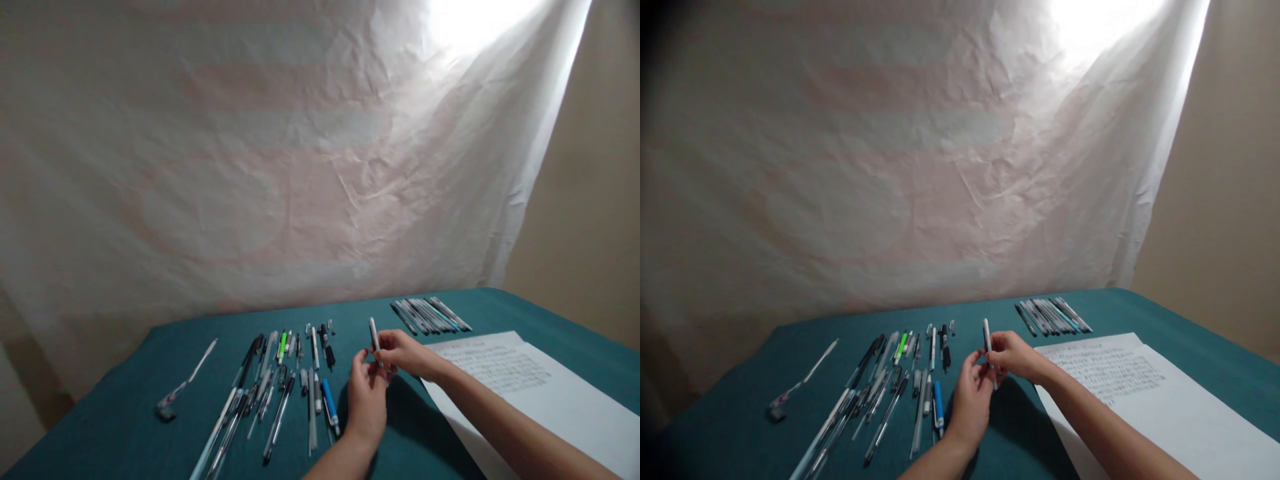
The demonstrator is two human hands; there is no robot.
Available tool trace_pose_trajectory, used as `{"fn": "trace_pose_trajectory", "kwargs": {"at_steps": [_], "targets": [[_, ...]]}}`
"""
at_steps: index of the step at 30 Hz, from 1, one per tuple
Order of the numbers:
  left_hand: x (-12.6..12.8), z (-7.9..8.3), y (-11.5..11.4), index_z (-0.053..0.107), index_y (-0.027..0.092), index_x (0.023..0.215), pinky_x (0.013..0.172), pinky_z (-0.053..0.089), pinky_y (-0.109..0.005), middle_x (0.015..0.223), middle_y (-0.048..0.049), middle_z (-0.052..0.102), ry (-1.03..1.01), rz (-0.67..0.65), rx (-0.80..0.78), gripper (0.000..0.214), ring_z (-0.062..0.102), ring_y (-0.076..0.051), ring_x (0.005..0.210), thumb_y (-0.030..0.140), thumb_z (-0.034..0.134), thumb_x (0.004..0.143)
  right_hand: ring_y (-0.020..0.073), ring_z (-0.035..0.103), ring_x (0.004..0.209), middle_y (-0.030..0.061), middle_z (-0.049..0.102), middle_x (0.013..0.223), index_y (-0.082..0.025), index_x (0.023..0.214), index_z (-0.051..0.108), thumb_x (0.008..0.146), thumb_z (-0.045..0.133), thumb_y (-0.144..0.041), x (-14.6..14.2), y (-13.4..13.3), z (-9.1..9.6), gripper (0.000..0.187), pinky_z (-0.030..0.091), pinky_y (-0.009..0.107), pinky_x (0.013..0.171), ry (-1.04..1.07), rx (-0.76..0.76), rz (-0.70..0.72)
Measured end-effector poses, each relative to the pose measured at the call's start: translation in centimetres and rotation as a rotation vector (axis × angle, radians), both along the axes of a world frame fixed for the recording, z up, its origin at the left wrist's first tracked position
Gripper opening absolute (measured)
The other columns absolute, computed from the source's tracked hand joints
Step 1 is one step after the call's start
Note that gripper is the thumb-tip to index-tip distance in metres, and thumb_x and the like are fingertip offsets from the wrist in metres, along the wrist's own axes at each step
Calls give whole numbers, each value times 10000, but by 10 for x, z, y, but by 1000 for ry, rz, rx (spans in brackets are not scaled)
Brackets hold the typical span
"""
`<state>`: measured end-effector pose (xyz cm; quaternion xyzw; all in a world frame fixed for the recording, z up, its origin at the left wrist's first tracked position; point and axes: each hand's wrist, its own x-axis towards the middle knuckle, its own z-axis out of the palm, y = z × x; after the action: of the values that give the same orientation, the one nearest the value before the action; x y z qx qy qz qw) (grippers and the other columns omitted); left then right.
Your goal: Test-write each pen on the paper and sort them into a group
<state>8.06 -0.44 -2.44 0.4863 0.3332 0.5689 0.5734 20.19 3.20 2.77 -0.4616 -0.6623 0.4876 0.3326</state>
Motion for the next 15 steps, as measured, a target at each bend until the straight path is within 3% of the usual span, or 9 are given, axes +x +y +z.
{"fn": "trace_pose_trajectory", "kwargs": {"at_steps": [4, 9, 15], "targets": [[1, 8, -4, 488, 112, 1095, 733, 485, -315, 912, -116, 620, 39, -48, 30, 413, 606, -198, 795, 337, 579, 761, 51, 422, 415, -52, 506, 537, -145, 727, 547, 654, 557, -241, 3, -3, 13, 122, 308, 159, 388, 54, 16, -6], [2, 9, -10, 592, 110, 959, 754, 488, -335, 928, -104, 624, 131, -89, 67, 293, 589, -217, 849, 319, 578, 753, 25, 281, 385, -94, 367, 493, -158, 779, 526, 696, 598, -328, 22, -3, 40, 202, 193, 158, 367, 322, 150, -222], [1, 12, -13, 603, 127, 983, 768, 482, -323, 888, -85, 633, 226, -82, 125, 246, 591, -201, 831, 249, 529, 783, 31, 285, 419, -82, 375, 532, -162, 834, 537, 712, 615, -342, 48, -6, 65, 231, 179, 167, 379, 440, 338, -377]]}}
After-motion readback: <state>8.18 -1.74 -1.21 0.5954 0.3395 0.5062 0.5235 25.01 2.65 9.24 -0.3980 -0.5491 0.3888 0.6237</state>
